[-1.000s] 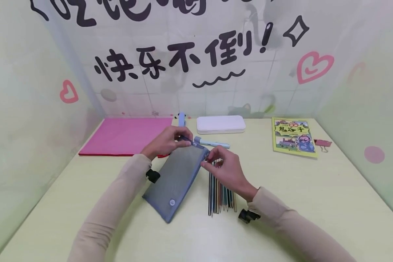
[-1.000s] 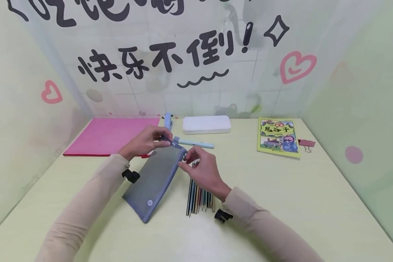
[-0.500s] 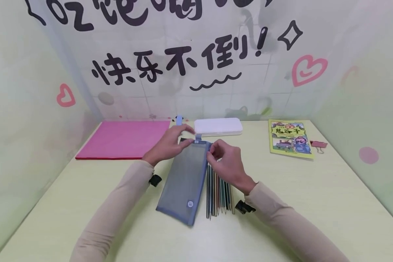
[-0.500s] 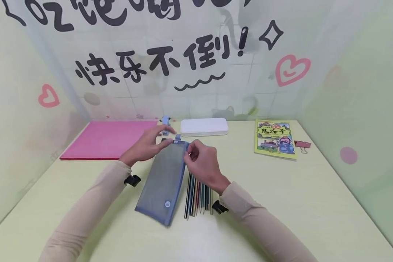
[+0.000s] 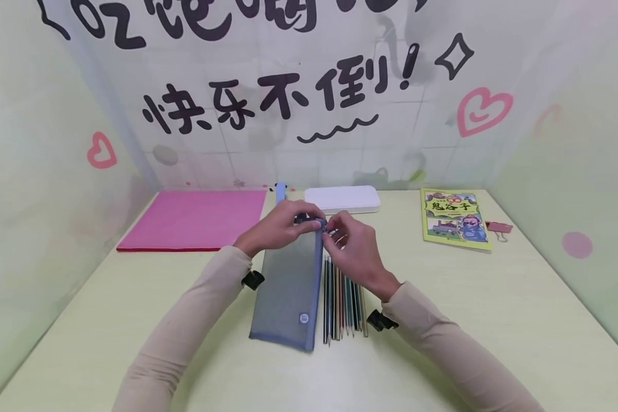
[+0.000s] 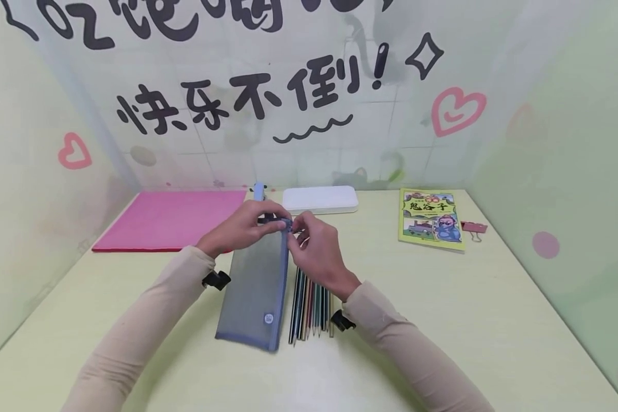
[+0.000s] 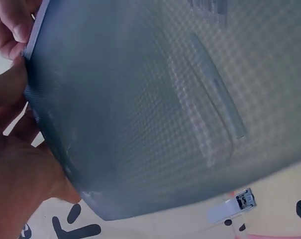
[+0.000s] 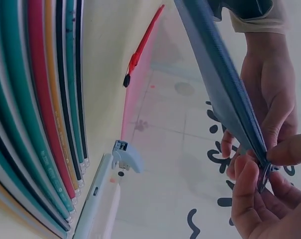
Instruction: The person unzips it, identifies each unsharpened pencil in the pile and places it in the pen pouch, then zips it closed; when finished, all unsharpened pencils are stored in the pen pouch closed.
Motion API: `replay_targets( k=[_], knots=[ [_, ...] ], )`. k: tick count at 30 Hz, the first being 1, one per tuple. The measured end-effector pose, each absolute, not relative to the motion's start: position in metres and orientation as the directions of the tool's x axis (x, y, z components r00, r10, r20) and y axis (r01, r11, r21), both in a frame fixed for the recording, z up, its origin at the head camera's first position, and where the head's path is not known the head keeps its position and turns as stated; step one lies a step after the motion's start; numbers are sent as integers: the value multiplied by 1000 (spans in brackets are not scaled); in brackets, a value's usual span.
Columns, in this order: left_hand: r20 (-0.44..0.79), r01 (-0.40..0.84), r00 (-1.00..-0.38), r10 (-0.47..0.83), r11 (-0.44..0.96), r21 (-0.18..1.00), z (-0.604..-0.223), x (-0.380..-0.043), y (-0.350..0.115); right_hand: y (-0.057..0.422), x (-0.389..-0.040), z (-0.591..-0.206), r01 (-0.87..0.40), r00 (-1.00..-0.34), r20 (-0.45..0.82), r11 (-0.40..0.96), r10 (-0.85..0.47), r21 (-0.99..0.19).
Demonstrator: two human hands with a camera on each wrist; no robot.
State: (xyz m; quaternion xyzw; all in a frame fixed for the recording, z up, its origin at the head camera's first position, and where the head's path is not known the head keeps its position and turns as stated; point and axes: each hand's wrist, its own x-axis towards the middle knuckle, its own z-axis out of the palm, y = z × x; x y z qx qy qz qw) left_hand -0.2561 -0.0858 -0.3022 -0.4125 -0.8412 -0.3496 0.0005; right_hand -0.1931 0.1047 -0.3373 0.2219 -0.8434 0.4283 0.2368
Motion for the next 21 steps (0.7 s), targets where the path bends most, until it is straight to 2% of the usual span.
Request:
replay_targets(
  k=[4, 10, 21],
  knots=[
    [285, 657, -691, 664, 414, 629, -303, -256, -90, 102, -193, -337, -585, -781, 601, 535, -170, -610],
    [315, 651, -707, 634, 408, 640, -302, -256, -93, 100, -193, -334, -612, -750, 627, 576, -208, -542],
    [317, 565, -787, 530, 410, 716, -299, -267, -108, 99, -182, -334, -594, -788, 551, 573, -275, -564]
  ],
)
